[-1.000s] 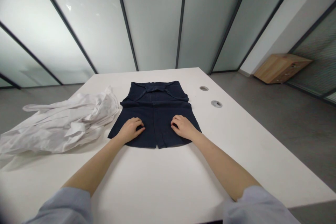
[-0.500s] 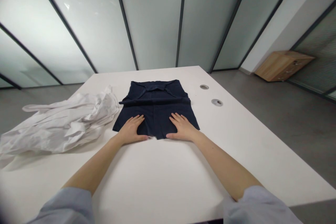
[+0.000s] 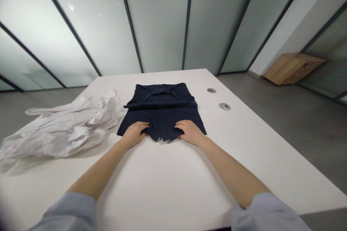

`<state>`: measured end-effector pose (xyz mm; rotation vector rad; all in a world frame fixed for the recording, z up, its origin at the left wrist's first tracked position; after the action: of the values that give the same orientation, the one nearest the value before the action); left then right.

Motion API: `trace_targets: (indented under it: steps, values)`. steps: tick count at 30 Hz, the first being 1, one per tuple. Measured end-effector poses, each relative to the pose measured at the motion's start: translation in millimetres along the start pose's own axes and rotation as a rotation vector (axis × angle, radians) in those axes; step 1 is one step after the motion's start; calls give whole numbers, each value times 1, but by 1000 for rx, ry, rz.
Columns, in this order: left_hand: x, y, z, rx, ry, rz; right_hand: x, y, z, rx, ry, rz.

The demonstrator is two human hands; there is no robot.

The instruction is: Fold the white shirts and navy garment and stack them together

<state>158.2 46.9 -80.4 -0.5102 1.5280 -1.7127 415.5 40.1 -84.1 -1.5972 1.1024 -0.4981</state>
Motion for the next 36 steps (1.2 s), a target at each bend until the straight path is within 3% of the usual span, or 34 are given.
trace_targets:
  steps: [5,10,16,20,24,28,31,33,36]
  values:
    - [2,-6,-9,-71,-86,5,0,-8,19,144,195,65]
    - [12,-23,-34,-144,-321,117,6,-23,53,180,395,146]
    - [22,-35,-61,-27,-485,84,10,-46,76,-169,447,257]
    - [25,-60,-61,194,-391,205,12,-68,64,-439,429,297]
    - [34,-89,-45,357,-272,130,22,-89,43,-571,425,200]
    - [56,-112,-20,522,-176,-63,46,-101,25,-667,462,-70]
    - [76,-123,-9,722,-202,-161,67,-112,19,-757,520,-238]
    - [83,-131,-8,863,-258,-122,72,-124,17,-861,525,-247]
    - [70,-147,-21,977,-337,115,58,-142,22,-946,529,-126]
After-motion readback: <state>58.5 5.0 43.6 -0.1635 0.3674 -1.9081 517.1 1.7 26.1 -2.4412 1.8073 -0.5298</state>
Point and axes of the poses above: each hand's wrist, its own x-axis away from the middle knuckle, its own y-axis out of the palm, z = x × y, the point moved 5 cm from there along -x, towards the middle knuckle, and after that the axes turned 8 degrees about y, right-handed, at the moved point
